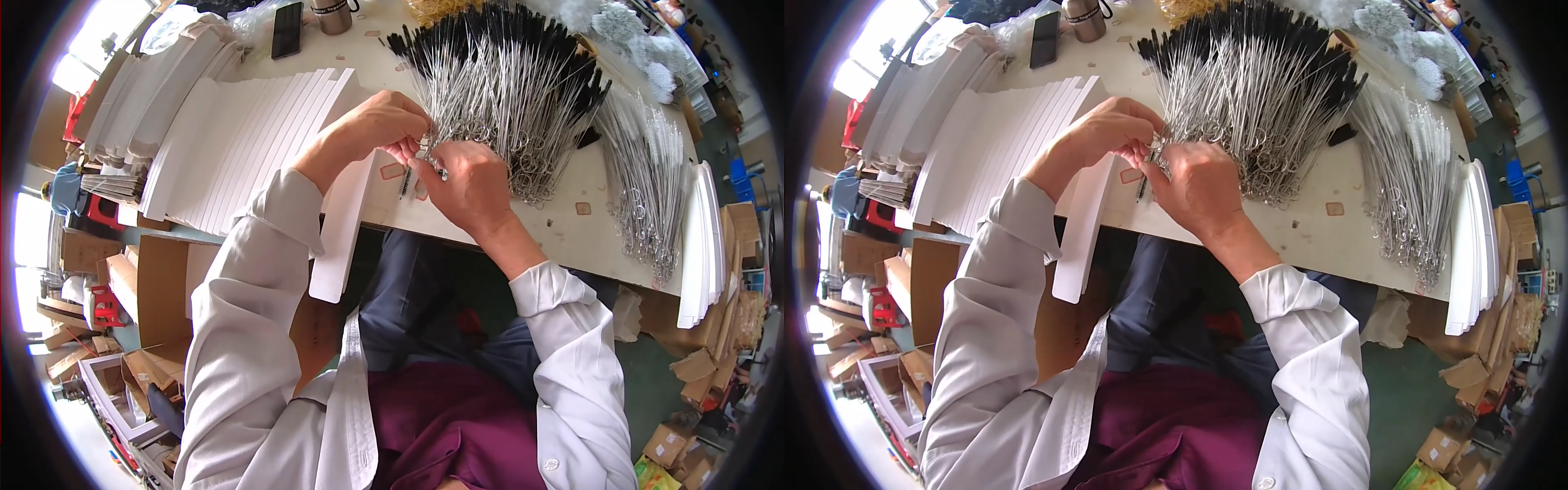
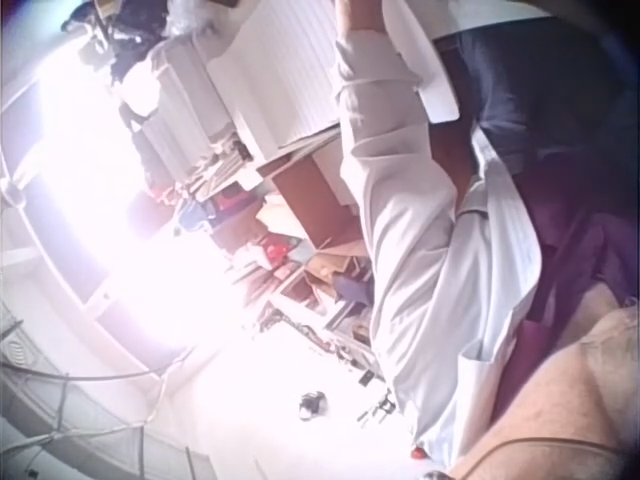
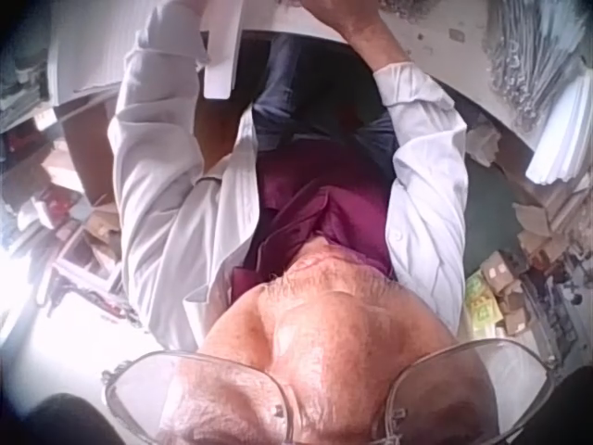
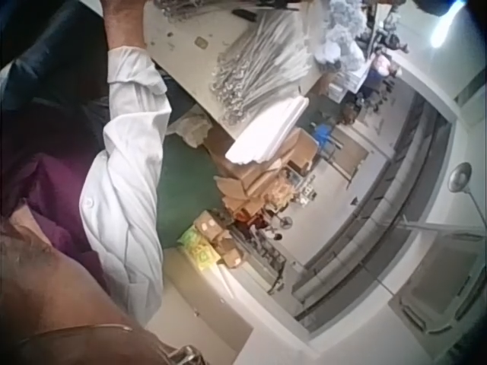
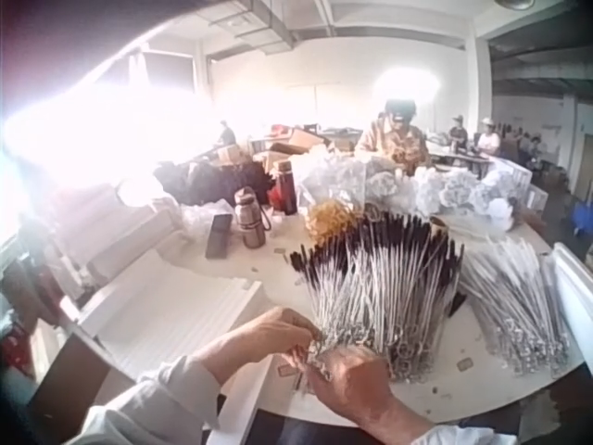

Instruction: Packaging bunches of long-handled industrial brushes into small cardboard tubes/boxes.

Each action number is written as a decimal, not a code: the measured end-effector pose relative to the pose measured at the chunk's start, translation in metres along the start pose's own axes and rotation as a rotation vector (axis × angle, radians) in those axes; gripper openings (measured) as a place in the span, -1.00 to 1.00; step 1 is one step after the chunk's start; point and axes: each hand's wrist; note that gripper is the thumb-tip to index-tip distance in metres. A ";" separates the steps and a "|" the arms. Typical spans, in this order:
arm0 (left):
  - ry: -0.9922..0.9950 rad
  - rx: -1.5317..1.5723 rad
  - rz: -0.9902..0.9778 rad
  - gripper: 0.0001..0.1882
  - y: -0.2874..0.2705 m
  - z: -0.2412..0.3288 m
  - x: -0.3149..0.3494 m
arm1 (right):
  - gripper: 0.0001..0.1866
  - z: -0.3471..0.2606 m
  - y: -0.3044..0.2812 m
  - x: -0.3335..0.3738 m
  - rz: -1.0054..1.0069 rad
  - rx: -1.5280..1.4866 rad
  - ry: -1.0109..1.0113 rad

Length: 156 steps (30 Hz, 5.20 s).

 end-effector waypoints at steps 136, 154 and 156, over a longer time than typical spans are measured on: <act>0.215 0.364 -0.090 -0.89 0.202 -0.063 0.104 | -0.85 0.038 -0.157 0.126 0.169 -0.941 0.764; -0.060 0.861 -0.370 -0.85 0.214 -0.083 0.097 | -0.64 0.052 -0.155 0.136 0.296 -1.130 0.749; -0.075 0.859 -0.371 -0.86 0.218 -0.086 0.098 | -0.65 0.052 -0.154 0.136 0.332 -1.181 0.785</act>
Point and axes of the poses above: each hand's wrist, its own x-axis away from the middle knuckle, its own y-axis out of the palm, z = x × y, and after that the axes turned 12 degrees about x, right-handed
